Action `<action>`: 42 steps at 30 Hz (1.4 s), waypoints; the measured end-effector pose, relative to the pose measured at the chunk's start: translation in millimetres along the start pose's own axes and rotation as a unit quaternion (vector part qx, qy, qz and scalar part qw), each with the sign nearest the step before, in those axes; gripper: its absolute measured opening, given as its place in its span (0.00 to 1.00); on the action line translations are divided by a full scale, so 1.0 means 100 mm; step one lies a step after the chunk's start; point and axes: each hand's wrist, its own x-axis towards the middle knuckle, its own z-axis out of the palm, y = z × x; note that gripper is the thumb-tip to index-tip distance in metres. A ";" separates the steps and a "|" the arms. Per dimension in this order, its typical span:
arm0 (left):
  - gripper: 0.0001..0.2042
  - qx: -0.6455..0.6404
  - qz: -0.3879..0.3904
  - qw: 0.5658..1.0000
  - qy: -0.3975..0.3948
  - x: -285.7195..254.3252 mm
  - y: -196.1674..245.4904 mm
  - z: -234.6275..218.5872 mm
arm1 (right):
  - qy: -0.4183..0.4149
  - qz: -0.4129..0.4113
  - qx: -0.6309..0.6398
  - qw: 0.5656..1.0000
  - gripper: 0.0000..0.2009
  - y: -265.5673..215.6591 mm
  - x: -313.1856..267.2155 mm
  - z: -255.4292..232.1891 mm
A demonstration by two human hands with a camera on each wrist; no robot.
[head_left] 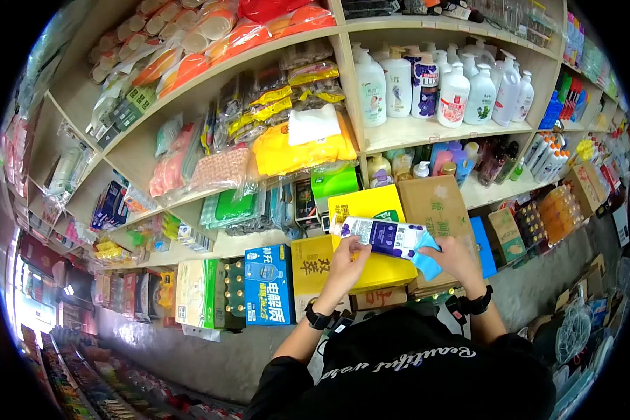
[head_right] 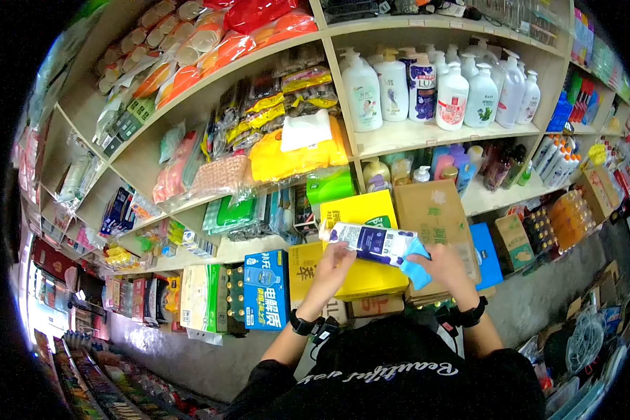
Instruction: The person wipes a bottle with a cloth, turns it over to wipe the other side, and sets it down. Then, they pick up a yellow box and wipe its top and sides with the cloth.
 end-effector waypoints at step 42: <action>0.55 0.368 0.220 0.898 -0.099 0.38 0.12 0.02 | 0.284 -0.190 0.037 0.939 0.19 -0.11 0.41 0.18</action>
